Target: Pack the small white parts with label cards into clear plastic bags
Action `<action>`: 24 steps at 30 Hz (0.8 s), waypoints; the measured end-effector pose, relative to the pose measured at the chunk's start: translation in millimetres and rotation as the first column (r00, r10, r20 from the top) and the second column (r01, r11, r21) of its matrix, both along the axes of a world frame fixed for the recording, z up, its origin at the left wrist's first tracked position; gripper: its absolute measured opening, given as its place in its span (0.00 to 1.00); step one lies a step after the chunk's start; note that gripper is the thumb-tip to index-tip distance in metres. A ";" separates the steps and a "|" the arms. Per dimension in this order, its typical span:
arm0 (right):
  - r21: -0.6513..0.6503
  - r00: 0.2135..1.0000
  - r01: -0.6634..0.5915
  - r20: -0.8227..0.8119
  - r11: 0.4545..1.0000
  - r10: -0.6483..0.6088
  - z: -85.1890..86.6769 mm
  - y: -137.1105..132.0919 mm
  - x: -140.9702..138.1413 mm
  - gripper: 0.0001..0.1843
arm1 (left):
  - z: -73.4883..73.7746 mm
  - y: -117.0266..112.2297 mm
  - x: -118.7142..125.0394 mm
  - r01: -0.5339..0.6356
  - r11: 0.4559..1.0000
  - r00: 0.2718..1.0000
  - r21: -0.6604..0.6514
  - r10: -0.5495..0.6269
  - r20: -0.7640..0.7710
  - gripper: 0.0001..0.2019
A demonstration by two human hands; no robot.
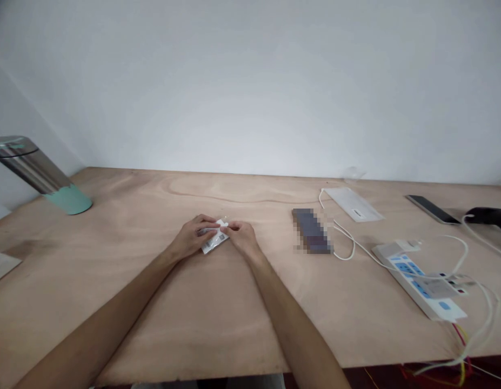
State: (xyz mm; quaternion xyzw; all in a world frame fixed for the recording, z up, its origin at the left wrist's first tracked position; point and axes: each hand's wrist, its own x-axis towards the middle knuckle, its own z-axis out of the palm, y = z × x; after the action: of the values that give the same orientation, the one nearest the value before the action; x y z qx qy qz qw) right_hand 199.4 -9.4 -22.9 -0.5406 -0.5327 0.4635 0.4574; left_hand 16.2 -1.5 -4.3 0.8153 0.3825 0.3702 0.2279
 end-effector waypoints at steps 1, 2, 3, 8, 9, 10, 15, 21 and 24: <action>0.006 1.000 0.008 0.011 1.000 -0.008 -2.5 1.2 -0.3 0.15 | -0.6 0.5 0.0 -0.008 1.000 1.000 0.004 0.008 0.006 0.10; 0.012 1.000 0.022 0.019 1.000 -0.022 -4.7 2.3 -0.6 0.15 | -1.2 1.1 0.1 -0.016 1.000 1.000 0.009 0.016 0.013 0.10; 0.014 0.999 0.039 0.022 0.999 -0.039 -6.5 3.2 -0.8 0.14 | -1.8 1.7 0.2 -0.022 1.000 1.000 0.012 0.021 0.019 0.10; 0.005 0.995 0.094 0.033 0.996 -0.094 -8.1 4.3 -0.9 0.12 | -1.5 3.6 0.3 -0.017 1.000 1.000 -0.009 0.017 0.024 0.11; 0.006 0.994 0.098 0.038 0.995 -0.098 -7.4 3.9 -0.9 0.12 | -0.5 3.7 -0.2 -0.011 1.000 1.000 -0.026 0.012 0.028 0.11; 0.011 0.994 0.098 0.039 0.995 -0.098 -6.7 3.4 -0.9 0.12 | 0.8 3.8 -0.9 -0.005 0.999 0.999 -0.049 0.007 0.035 0.11; 0.008 0.994 0.105 0.034 0.994 -0.106 -3.7 1.1 -1.4 0.11 | 7.8 6.6 -8.1 0.040 0.979 0.996 -0.200 -0.022 0.090 0.13; 0.001 0.993 0.113 0.043 0.994 -0.113 -2.6 0.4 -1.8 0.10 | 10.3 10.5 -17.4 0.061 0.909 0.985 -0.411 0.011 0.170 0.15; 0.004 0.994 0.111 0.024 0.994 -0.111 -3.3 0.8 -1.7 0.09 | 10.0 10.2 -18.1 0.083 0.893 0.980 -0.442 0.009 0.201 0.15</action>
State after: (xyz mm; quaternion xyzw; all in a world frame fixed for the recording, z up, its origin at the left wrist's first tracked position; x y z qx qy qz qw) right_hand 197.7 -8.5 -26.2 -0.5743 -0.5077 0.4302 0.4769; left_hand -1.9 8.6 5.7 0.7071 0.4172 0.3470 0.4533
